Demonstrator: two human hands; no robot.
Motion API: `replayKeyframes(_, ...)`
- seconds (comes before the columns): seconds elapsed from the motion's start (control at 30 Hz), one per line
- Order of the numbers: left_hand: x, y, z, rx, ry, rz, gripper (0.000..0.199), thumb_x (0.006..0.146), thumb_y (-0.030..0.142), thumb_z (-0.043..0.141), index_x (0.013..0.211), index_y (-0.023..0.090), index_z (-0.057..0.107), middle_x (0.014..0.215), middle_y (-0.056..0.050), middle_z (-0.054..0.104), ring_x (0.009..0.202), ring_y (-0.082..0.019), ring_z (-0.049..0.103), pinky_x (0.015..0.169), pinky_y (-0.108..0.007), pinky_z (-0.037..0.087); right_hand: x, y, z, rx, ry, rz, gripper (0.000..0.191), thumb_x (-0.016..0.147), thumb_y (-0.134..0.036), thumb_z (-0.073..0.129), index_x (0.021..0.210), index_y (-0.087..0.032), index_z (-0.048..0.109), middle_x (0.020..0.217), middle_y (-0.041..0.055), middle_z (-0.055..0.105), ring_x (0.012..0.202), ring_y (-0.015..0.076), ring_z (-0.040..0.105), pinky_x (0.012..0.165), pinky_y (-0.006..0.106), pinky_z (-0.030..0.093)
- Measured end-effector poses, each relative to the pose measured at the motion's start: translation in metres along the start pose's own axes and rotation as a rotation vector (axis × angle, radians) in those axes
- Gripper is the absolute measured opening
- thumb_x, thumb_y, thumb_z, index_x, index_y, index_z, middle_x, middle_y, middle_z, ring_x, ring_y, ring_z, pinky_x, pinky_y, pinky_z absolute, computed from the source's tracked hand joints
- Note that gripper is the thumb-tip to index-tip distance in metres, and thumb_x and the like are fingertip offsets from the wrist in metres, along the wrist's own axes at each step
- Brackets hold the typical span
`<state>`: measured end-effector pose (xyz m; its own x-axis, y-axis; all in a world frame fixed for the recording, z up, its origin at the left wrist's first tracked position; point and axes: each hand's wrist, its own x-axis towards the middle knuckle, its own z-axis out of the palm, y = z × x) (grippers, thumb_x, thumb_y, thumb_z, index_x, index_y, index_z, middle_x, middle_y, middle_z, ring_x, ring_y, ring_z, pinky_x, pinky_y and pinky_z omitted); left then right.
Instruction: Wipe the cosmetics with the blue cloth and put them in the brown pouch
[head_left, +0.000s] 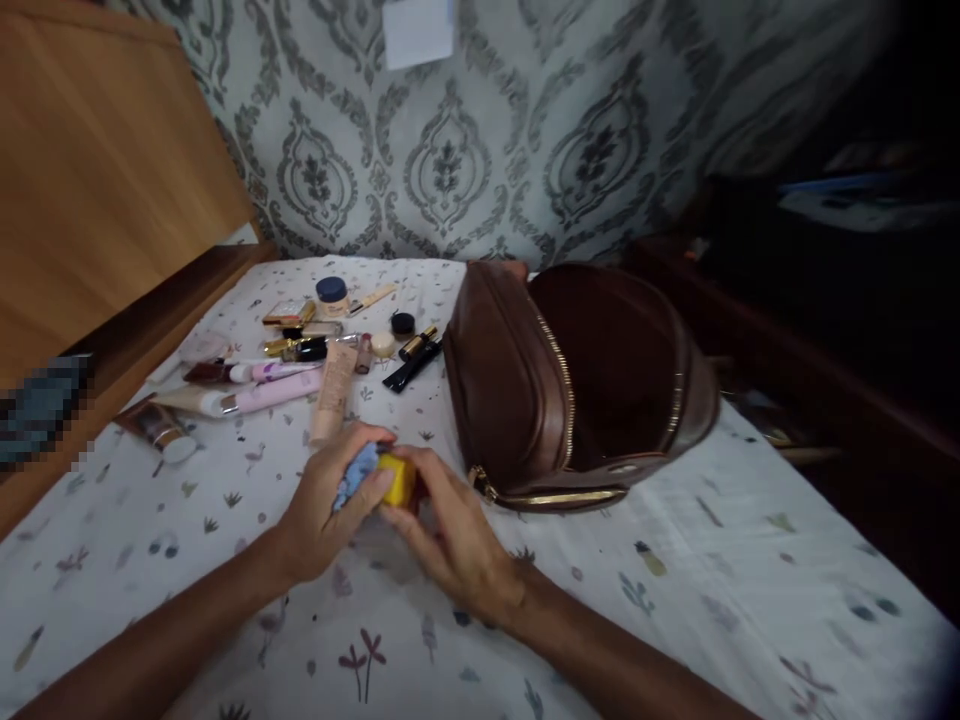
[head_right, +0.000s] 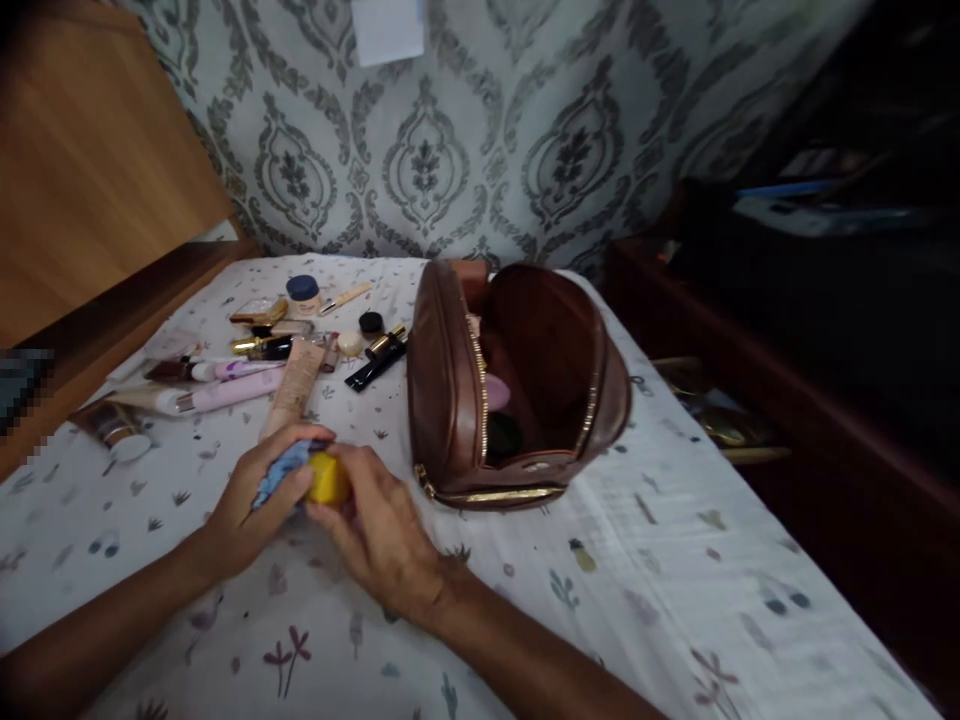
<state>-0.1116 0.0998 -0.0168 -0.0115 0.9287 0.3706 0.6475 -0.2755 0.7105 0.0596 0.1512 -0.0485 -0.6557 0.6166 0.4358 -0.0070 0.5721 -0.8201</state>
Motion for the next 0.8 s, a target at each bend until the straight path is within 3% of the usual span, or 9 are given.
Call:
replayKeyframes(0.1, 0.005, 0.003, -0.002, -0.153, -0.025, -0.260, 0.036, 0.097, 0.052, 0.047, 0.101, 0.020, 0.064, 0.093, -0.005, 0.069, 0.081, -0.020, 0.065, 0.068, -0.028, 0.053, -0.001, 0.004, 0.000, -0.345, -0.071, -0.144, 0.038, 0.101, -0.030, 0.050, 0.137, -0.018, 0.044, 0.109, 0.0118, 0.059, 0.094, 0.0230, 0.060, 0.081, 0.036, 0.056)
replayKeyframes(0.2, 0.010, 0.003, -0.002, -0.345, -0.114, -0.537, 0.050, 0.089, 0.068, 0.051, 0.098, 0.020, 0.064, 0.075, -0.001, 0.066, 0.055, -0.016, 0.059, 0.045, -0.025, 0.048, 0.000, 0.005, 0.000, -0.607, -0.092, -0.232, 0.040, 0.100, -0.027, 0.050, 0.138, -0.021, 0.044, 0.105, 0.0110, 0.059, 0.090, 0.0245, 0.059, 0.069, 0.033, 0.054)
replayKeyframes(0.3, 0.014, 0.002, -0.004, -0.507, -0.182, -0.784, 0.067, 0.076, 0.081, 0.055, 0.100, 0.019, 0.062, 0.057, 0.003, 0.059, 0.036, -0.011, 0.046, 0.031, -0.020, 0.034, 0.000, 0.001, -0.003, -0.685, -0.104, -0.324, 0.039, 0.097, -0.019, 0.052, 0.135, -0.023, 0.048, 0.101, 0.0097, 0.061, 0.088, 0.0249, 0.058, 0.066, 0.031, 0.050)
replayKeyframes(0.43, 0.016, 0.004, -0.006, -0.609, -0.210, -0.972, 0.069, 0.067, 0.083, 0.059, 0.090, 0.018, 0.060, 0.040, 0.005, 0.051, 0.026, -0.009, 0.036, 0.026, -0.016, 0.023, 0.001, -0.005, -0.009, -0.675, -0.089, -0.361, 0.037, 0.099, -0.031, 0.054, 0.135, -0.026, 0.049, 0.103, 0.0084, 0.062, 0.091, 0.0244, 0.059, 0.064, 0.029, 0.048)
replayKeyframes(0.53, 0.017, 0.015, 0.000, -0.636, -0.095, -1.022, 0.061, 0.072, 0.080, 0.054, 0.067, 0.020, 0.052, 0.032, 0.006, 0.038, 0.022, -0.008, 0.028, 0.025, -0.016, 0.018, 0.003, -0.005, -0.011, -0.642, -0.061, -0.252, 0.040, 0.100, -0.037, 0.052, 0.138, -0.027, 0.044, 0.110, 0.0074, 0.060, 0.090, 0.0223, 0.061, 0.065, 0.029, 0.049)
replayKeyframes(0.63, 0.015, 0.032, 0.010, -0.632, 0.073, -0.934, 0.061, 0.076, 0.076, 0.055, 0.056, 0.021, 0.038, 0.033, 0.006, 0.036, 0.024, -0.006, 0.027, 0.026, -0.016, 0.020, 0.006, -0.004, -0.012, -0.605, -0.013, -0.158, 0.039, 0.100, -0.039, 0.053, 0.136, -0.026, 0.044, 0.113, 0.0076, 0.059, 0.089, 0.0218, 0.062, 0.066, 0.030, 0.052)
replayKeyframes(0.73, 0.013, 0.046, 0.013, -0.538, 0.222, -0.775, 0.053, 0.080, 0.072, 0.055, 0.070, 0.020, 0.048, 0.039, 0.006, 0.044, 0.029, -0.009, 0.037, 0.029, -0.018, 0.028, 0.007, -0.011, -0.017, -0.479, 0.066, -0.136, 0.041, 0.099, -0.037, 0.053, 0.135, -0.021, 0.043, 0.117, 0.0108, 0.059, 0.097, 0.0237, 0.063, 0.073, 0.033, 0.056)
replayKeyframes(0.8, 0.012, 0.051, 0.009, -0.434, 0.249, -0.708, 0.051, 0.084, 0.072, 0.050, 0.086, 0.021, 0.054, 0.043, 0.007, 0.049, 0.033, -0.011, 0.043, 0.032, -0.020, 0.033, 0.007, -0.020, -0.022, -0.313, 0.135, -0.152, 0.042, 0.099, -0.036, 0.052, 0.136, -0.019, 0.042, 0.117, 0.0123, 0.060, 0.103, 0.0243, 0.062, 0.083, 0.036, 0.056)
